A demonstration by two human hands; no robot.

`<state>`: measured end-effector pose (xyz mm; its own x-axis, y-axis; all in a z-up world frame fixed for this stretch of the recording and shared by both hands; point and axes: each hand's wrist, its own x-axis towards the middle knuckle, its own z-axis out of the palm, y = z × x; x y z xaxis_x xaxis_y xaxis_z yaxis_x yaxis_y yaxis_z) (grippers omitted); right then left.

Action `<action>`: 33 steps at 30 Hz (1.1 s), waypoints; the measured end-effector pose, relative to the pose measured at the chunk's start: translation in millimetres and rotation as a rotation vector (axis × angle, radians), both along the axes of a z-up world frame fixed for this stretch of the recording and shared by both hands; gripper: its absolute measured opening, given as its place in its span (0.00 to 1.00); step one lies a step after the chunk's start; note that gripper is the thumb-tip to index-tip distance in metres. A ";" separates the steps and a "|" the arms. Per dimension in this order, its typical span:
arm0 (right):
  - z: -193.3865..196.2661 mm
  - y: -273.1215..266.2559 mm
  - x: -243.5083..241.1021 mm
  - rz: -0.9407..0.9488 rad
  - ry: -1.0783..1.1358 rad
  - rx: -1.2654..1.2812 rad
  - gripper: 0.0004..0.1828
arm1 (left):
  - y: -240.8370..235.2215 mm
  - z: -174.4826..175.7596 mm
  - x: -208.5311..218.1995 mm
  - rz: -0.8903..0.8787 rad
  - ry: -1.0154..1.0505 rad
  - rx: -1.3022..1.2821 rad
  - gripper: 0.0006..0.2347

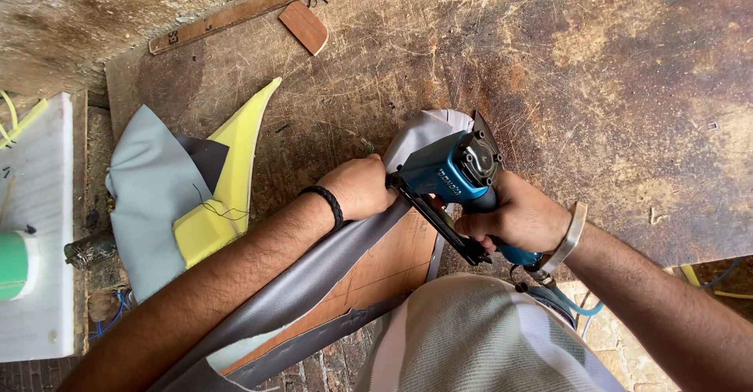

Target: The person staples gray fabric onto a triangular cushion base using a pneumatic staple gun, then trims excess fabric with shears. They flip the cushion to check the tufted front and continue securing the edges before setting the finished cushion aside.

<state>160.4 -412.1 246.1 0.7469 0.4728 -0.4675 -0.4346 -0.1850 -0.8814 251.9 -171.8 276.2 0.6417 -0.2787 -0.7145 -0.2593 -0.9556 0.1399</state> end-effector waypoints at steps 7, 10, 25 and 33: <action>-3.7 -5.3 -0.9 0.015 -0.020 0.005 0.11 | 1.2 5.8 -2.7 0.020 0.051 0.030 0.21; -33.5 -31.6 -9.7 -0.177 0.126 -0.022 0.15 | 15.8 7.8 -6.4 0.121 0.032 -0.090 0.22; -237.5 -140.4 -45.5 -0.293 -0.592 -1.308 0.38 | 69.3 58.7 -31.6 0.415 -0.541 -0.603 0.22; -56.7 35.6 31.5 -0.312 0.077 0.489 0.38 | 48.6 53.4 -88.1 0.703 -0.381 -0.494 0.32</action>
